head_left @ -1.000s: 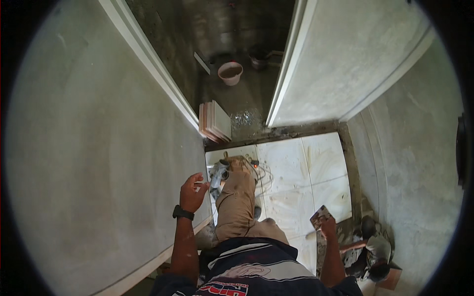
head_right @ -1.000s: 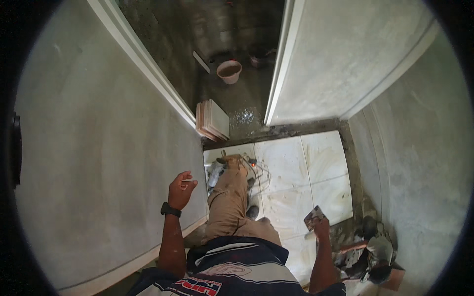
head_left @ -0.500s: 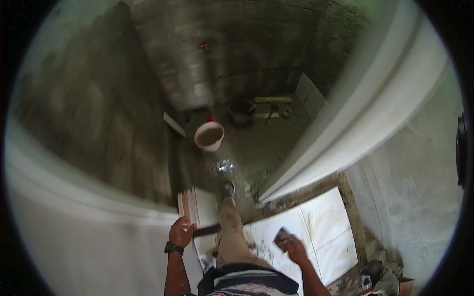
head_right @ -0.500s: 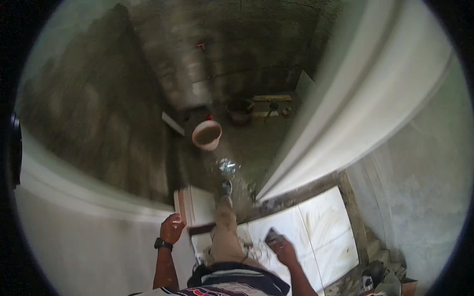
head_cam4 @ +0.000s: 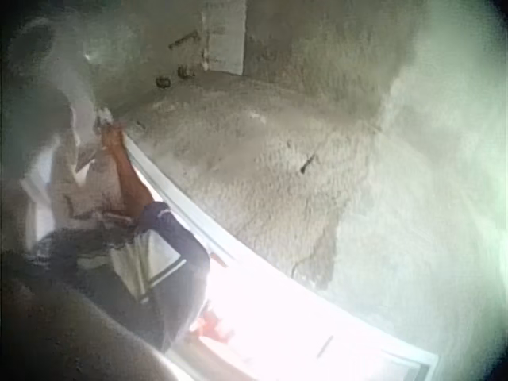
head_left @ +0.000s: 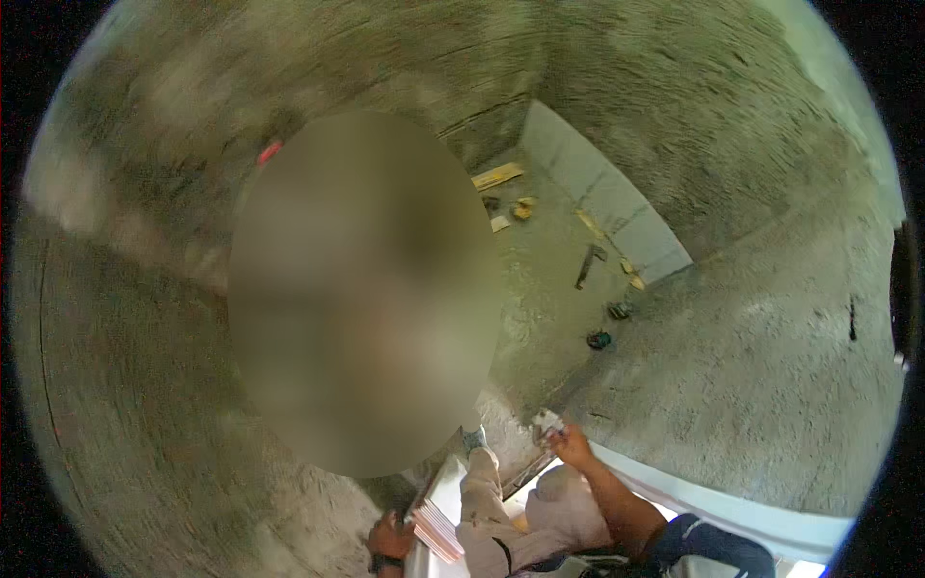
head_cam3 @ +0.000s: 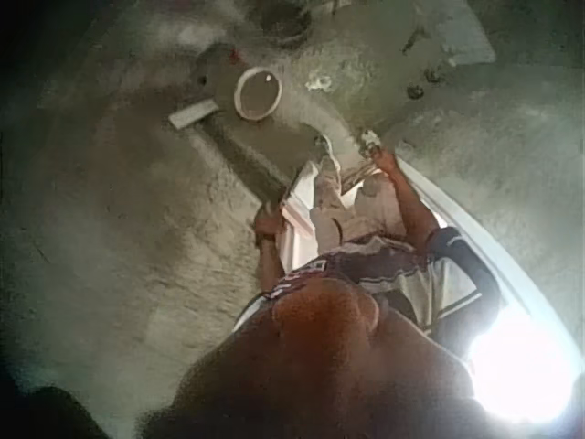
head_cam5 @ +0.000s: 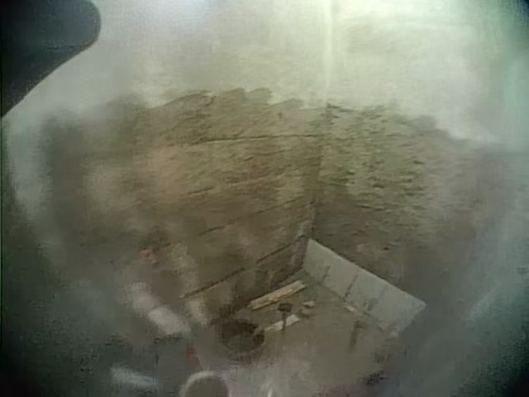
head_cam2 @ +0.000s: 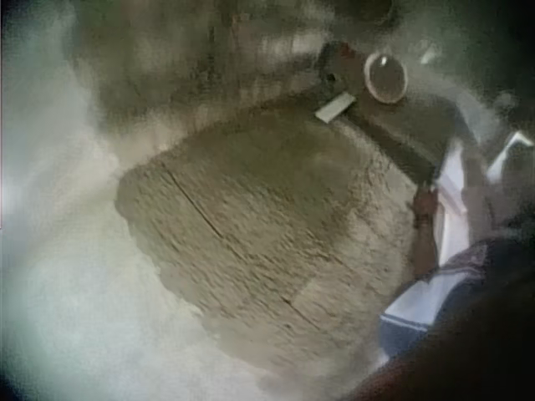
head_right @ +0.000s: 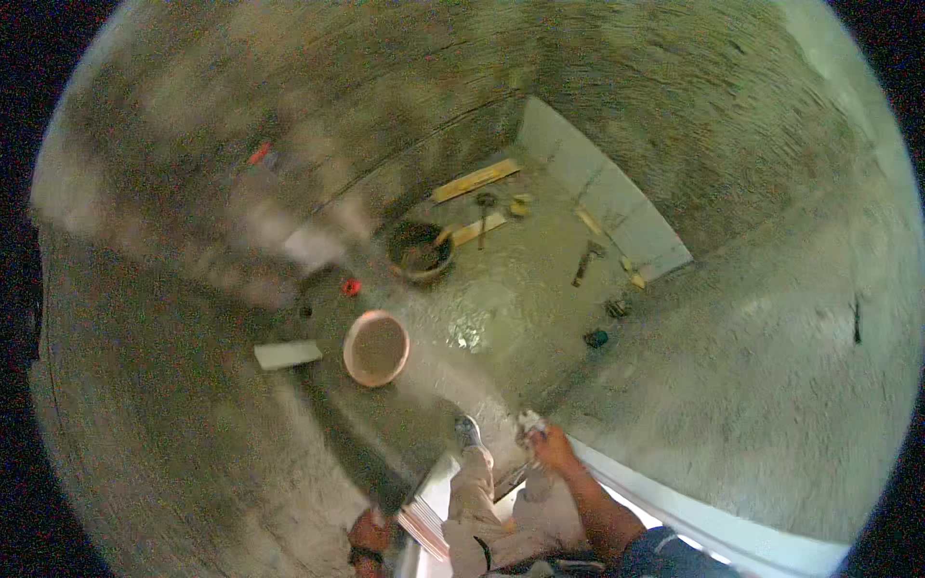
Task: The person mixes mortar in a container by adding water and stirring with a trowel, then applies the mixture to wall tiles using a small tool.
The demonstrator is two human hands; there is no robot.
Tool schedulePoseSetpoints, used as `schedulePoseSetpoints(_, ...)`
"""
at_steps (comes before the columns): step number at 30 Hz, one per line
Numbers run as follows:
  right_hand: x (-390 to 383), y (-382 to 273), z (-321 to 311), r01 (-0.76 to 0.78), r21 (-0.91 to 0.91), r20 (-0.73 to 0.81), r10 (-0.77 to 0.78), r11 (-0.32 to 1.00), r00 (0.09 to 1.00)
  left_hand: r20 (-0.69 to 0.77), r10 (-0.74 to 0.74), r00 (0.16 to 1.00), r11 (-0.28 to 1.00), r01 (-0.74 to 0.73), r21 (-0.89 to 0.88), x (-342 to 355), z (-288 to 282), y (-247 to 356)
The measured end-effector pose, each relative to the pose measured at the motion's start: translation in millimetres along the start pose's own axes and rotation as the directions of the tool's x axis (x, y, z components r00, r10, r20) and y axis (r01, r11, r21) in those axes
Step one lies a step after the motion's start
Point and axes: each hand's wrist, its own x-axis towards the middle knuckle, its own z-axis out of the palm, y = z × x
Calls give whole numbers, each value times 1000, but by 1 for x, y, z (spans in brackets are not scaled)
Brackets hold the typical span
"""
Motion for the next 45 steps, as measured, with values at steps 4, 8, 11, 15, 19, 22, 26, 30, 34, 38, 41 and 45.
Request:
schedulePoseSetpoints(4,38,-2,-56,-271,-183,-276,215,945,937,179,-435,882,863,352,362,-43,-28,-46)
schedulePoseSetpoints(8,62,-9,-96,-172,-26,-206,163,985,965,207,-527,824,840,468,275,-28,-43,-61)
schedulePoseSetpoints(11,76,-10,-111,-177,-71,-236,156,982,959,177,-546,819,833,508,221,-4,-47,-57)
schedulePoseSetpoints(15,102,-1,-125,-320,-75,-237,295,945,926,140,-599,788,799,576,175,9,-52,-43)
schedulePoseSetpoints(19,146,2,-141,-284,-108,-243,252,953,937,120,-638,760,769,625,134,30,-60,-21)
schedulePoseSetpoints(22,201,-10,-156,-372,-122,-132,357,920,925,11,-527,850,848,527,-53,71,-68,14)
schedulePoseSetpoints(26,308,-12,-168,-132,382,-183,215,915,959,84,-501,861,848,508,-150,162,-82,106)
schedulePoseSetpoints(30,463,26,-164,-362,680,168,345,637,923,-54,47,997,950,-62,-306,265,-99,247)
schedulePoseSetpoints(34,547,82,-166,-457,890,456,-56,2,888,-31,102,994,838,-103,-536,355,-131,392)
schedulePoseSetpoints(38,570,129,-174,-416,547,564,48,727,825,90,608,789,770,-559,-307,400,-187,495)
schedulePoseSetpoints(41,552,157,-171,-769,365,583,516,524,628,742,138,656,906,-385,173,406,-202,555)
schedulePoseSetpoints(45,514,166,-172,-868,494,824,290,54,487,740,163,652,946,-315,69,418,-212,582)
